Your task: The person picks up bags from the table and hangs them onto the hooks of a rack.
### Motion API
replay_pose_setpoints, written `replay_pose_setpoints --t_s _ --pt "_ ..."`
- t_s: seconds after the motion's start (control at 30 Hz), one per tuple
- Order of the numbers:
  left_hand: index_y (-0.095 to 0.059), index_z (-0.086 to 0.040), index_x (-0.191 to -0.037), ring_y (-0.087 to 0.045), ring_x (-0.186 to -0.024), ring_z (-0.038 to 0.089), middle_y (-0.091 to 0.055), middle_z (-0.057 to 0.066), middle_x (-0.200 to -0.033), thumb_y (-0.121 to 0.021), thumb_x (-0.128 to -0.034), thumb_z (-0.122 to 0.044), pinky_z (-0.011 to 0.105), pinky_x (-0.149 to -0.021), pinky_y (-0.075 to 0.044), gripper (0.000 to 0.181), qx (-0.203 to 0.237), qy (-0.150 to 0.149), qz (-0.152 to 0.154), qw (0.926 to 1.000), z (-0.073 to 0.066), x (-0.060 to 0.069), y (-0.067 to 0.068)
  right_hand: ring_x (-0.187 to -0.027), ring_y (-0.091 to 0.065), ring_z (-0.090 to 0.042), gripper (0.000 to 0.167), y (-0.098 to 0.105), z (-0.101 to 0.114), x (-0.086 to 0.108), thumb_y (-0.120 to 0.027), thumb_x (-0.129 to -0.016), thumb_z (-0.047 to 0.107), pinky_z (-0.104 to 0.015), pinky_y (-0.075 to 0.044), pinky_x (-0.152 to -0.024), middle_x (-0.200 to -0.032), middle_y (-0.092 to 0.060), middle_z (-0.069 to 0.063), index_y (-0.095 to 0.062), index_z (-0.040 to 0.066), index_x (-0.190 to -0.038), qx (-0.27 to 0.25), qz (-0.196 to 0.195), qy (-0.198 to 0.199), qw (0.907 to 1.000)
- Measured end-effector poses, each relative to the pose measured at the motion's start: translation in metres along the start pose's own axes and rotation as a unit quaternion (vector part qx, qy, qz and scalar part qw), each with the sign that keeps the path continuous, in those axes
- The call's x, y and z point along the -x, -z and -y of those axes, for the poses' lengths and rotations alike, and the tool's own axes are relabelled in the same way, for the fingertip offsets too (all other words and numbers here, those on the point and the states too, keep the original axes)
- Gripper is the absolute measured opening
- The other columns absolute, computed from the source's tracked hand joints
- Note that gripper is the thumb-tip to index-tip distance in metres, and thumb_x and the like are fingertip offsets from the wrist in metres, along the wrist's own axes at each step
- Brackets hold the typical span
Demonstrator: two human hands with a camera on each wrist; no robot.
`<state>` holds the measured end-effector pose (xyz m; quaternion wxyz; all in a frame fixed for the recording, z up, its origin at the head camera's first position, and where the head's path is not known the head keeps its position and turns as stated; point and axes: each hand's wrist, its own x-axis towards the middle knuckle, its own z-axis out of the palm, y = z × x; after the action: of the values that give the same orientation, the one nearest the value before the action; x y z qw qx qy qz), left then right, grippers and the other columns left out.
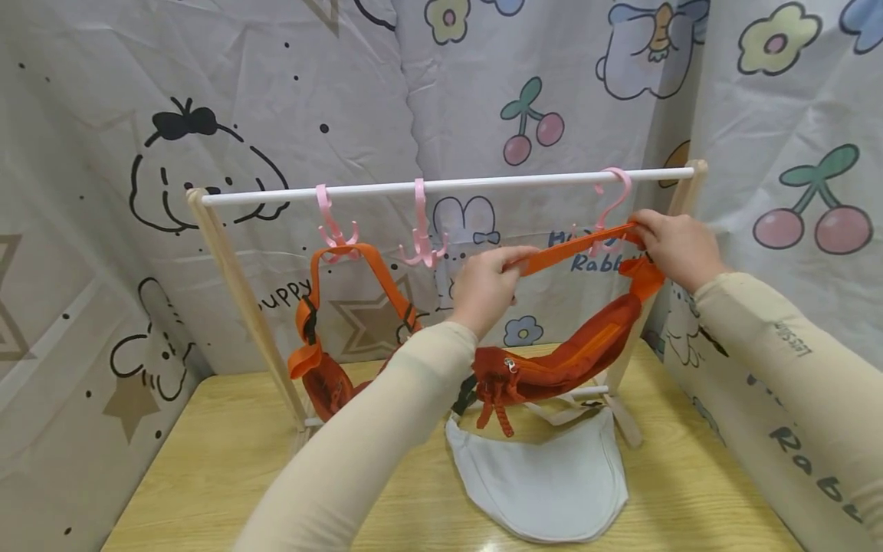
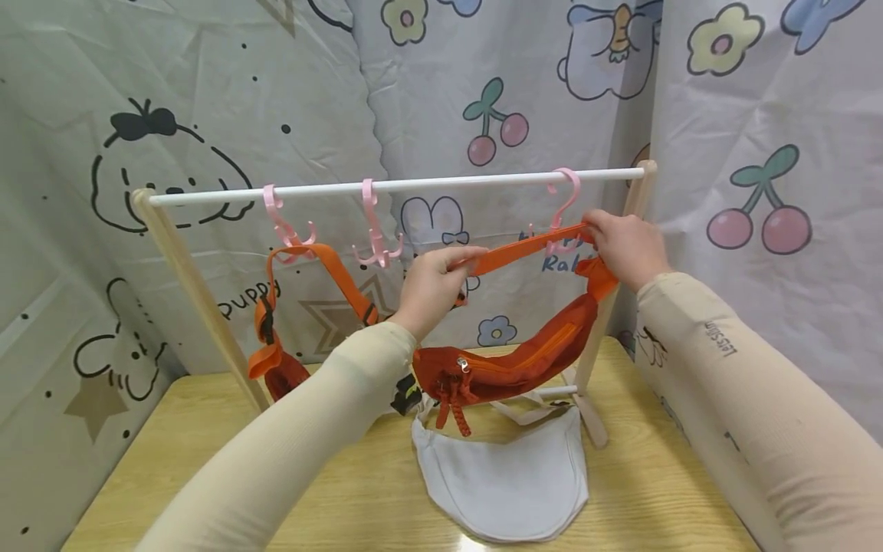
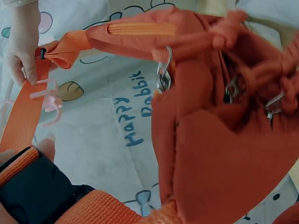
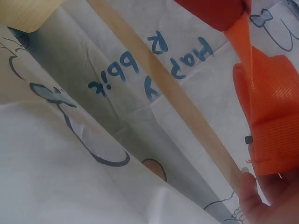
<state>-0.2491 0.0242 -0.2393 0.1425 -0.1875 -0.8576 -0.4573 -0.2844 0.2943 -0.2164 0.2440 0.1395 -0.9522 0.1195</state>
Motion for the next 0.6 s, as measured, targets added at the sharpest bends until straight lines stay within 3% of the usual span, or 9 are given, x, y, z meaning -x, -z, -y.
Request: replay_pose_setpoints --t_s 0.2,0.37,0.6 --pt "-0.070 -0.021 -0.122 -0.057 -0.049 0.015 -0.069 0.005 -0.113 -0.058 -0.0989 -0.017 0.025 -0.048 -0.047 0.027 0.065 0.046 0.015 0.9967 0.006 0.000 -0.005 -0.071 -0.052 -0.034 0.026 -0.004 -0.001 -0.003 -0.049 -0.102 0.015 -0.042 -0.039 -0.061 -0.086 -0.061 -0.022 -0.061 -0.002 -0.118 -0.043 0.048 -0.040 0.9971" --pt "-0.070 -0.017 -0.123 -0.054 -0.050 0.019 -0.069 0.009 -0.110 -0.058 -0.0985 -0.011 0.027 -0.051 -0.051 0.028 0.105 0.071 0.025 0.9916 0.010 0.001 -0.011 -0.076 -0.054 -0.032 0.030 -0.009 -0.005 -0.005 -0.048 -0.103 0.016 -0.034 -0.043 -0.061 -0.092 -0.061 -0.024 -0.060 -0.008 -0.117 -0.111 0.081 -0.068 0.9882" --pt "-0.069 -0.016 -0.124 -0.055 -0.051 0.015 -0.071 0.005 -0.104 -0.061 -0.0964 -0.011 0.022 -0.047 -0.045 0.029 0.061 0.066 0.044 0.9950 0.023 0.009 -0.021 -0.082 -0.055 -0.031 0.042 -0.020 -0.006 0.001 -0.045 -0.103 0.032 -0.032 -0.047 -0.065 -0.098 -0.061 -0.025 -0.058 -0.006 -0.117 -0.179 0.119 -0.096 0.9718"
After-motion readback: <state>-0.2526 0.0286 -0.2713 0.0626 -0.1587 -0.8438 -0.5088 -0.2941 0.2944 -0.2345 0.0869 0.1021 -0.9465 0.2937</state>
